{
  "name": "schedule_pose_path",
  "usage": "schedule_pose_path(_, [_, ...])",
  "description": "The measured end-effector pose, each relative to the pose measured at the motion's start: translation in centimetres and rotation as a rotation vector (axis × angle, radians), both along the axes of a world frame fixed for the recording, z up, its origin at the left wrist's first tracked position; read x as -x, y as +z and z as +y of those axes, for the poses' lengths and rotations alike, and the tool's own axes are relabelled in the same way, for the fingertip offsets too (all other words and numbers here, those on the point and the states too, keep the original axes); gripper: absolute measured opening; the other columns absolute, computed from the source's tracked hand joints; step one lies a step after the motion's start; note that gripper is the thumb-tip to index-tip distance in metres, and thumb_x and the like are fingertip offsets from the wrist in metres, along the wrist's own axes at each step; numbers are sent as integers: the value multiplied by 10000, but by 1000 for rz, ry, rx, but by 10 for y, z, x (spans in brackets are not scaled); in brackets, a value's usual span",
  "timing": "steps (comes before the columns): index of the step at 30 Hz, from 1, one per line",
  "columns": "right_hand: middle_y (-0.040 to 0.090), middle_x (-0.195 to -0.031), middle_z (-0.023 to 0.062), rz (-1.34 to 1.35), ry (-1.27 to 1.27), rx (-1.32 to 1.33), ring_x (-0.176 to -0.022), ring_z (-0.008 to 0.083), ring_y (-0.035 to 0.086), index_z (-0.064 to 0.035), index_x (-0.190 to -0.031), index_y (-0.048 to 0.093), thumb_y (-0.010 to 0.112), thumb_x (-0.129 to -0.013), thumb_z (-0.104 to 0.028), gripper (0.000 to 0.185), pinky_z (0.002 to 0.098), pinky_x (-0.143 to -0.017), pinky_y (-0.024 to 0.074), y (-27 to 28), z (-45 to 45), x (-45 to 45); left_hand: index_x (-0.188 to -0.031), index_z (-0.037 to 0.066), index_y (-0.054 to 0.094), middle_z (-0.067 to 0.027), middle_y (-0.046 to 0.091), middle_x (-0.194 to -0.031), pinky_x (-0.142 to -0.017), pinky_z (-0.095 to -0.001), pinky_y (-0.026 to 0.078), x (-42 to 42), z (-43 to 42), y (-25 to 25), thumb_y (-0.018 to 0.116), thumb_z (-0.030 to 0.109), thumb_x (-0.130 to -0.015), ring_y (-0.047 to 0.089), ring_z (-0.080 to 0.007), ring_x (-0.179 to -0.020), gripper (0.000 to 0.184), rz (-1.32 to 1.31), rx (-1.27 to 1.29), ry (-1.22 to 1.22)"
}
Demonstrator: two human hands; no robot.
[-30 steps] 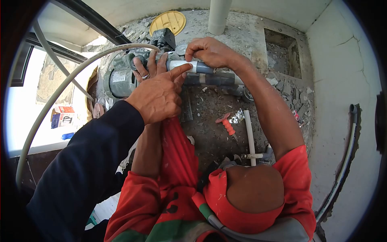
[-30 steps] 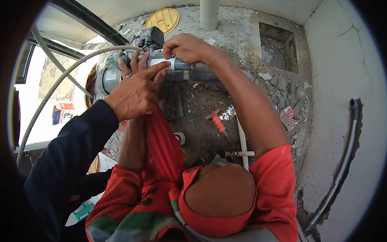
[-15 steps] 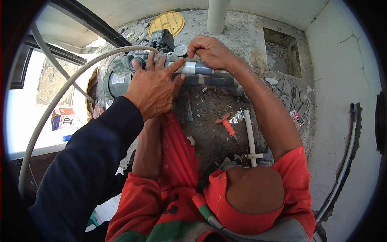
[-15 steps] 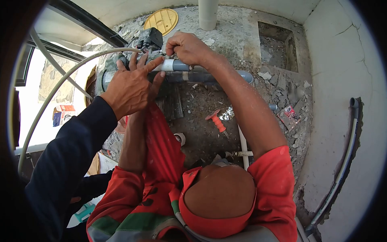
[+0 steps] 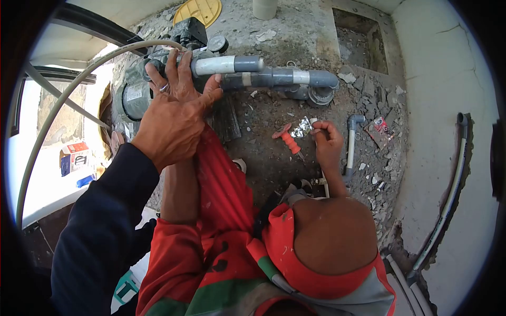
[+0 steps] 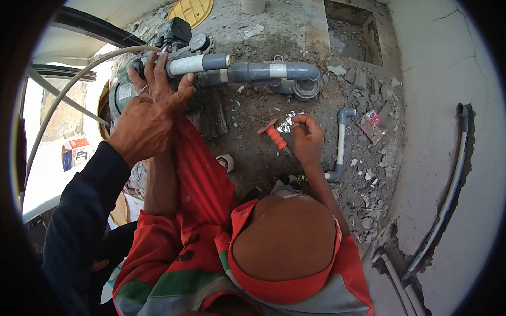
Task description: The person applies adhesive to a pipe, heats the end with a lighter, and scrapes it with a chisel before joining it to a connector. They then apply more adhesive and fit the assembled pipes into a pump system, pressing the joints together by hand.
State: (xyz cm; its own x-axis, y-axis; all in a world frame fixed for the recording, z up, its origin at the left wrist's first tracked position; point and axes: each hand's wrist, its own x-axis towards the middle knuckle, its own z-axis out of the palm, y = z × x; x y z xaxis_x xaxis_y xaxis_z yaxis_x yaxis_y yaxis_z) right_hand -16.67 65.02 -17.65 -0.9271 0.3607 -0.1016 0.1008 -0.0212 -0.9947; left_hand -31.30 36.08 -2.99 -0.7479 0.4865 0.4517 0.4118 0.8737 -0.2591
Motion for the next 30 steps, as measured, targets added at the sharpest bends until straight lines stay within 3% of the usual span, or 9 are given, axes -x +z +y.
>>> schedule_pose_path(1, [614,-863,21,-41,22,-26,-714,57,513,-1,-958,642,547,-863,33,139,218,-624,418,-5,0,-23,-1318,171,565,-142,436,-1425,-1062,-695,155,3,1,-14,659,534,-831,214,-506,-1379,615,-16,-209,112])
schedule_pose_path(6, [605,-805,34,-261,113,-94,-679,67,507,2,-954,645,538,-867,27,140,238,-579,405,-29,-8,-95,-1341,134,536,-144,378,-1475,-1072,-674,-16,4,1,-18,672,565,-799,10,-474,-1434,706,-55,-328,134])
schedule_pose_path(9, [601,-790,45,-247,203,-147,-672,76,513,10,-961,640,528,-866,35,149,246,-572,409,-21,-7,-102,-1324,150,566,-146,347,-1503,-1051,-671,-16,2,5,-13,667,553,-803,40,-448,-1438,667,-24,-260,166])
schedule_pose_path(14, [633,-863,120,-200,215,-189,-712,173,603,10,-943,620,517,-860,66,144,293,-617,462,-14,-3,-88,-1240,176,633,-73,477,-1391,-1000,-641,122,4,2,8,703,540,-780,276,-343,-1377,591,-74,-113,169])
schedule_pose_path(17, [633,-860,124,-230,211,-164,-718,189,613,8,-947,620,519,-854,65,148,299,-626,468,-17,-1,-81,-1214,98,636,-93,620,-1223,-1038,-605,147,8,1,16,690,508,-810,451,-303,-1294,578,-98,-35,90])
schedule_pose_path(20, [634,-873,135,-123,250,-199,-727,220,629,8,-954,620,520,-845,64,158,313,-630,476,-28,2,-74,-1163,31,633,-139,660,-1126,-1046,-564,234,19,0,34,673,479,-827,571,-315,-1161,561,-182,60,-5])
schedule_pose_path(23, [639,-876,103,-118,336,-204,-738,168,613,11,-942,609,527,-854,73,135,286,-641,470,-28,8,-53,-1094,4,630,-183,665,-1048,-1004,-504,343,36,0,50,672,449,-823,623,-349,-1026,522,-404,59,-94])
schedule_pose_path(24, [642,-876,87,-135,368,-202,-743,139,603,12,-936,604,531,-860,77,124,272,-647,467,-23,8,-51,-1054,8,624,-191,665,-970,-900,-477,415,40,2,54,668,434,-816,634,-382,-893,490,-437,47,-145])
schedule_pose_path(30, [634,-874,123,-31,298,-360,-706,209,620,14,-959,601,507,-849,79,158,312,-619,473,-9,15,-31,-1005,51,637,-148,663,-862,-744,-450,408,44,3,51,611,473,-839,630,-345,-777,455,-445,54,-172])
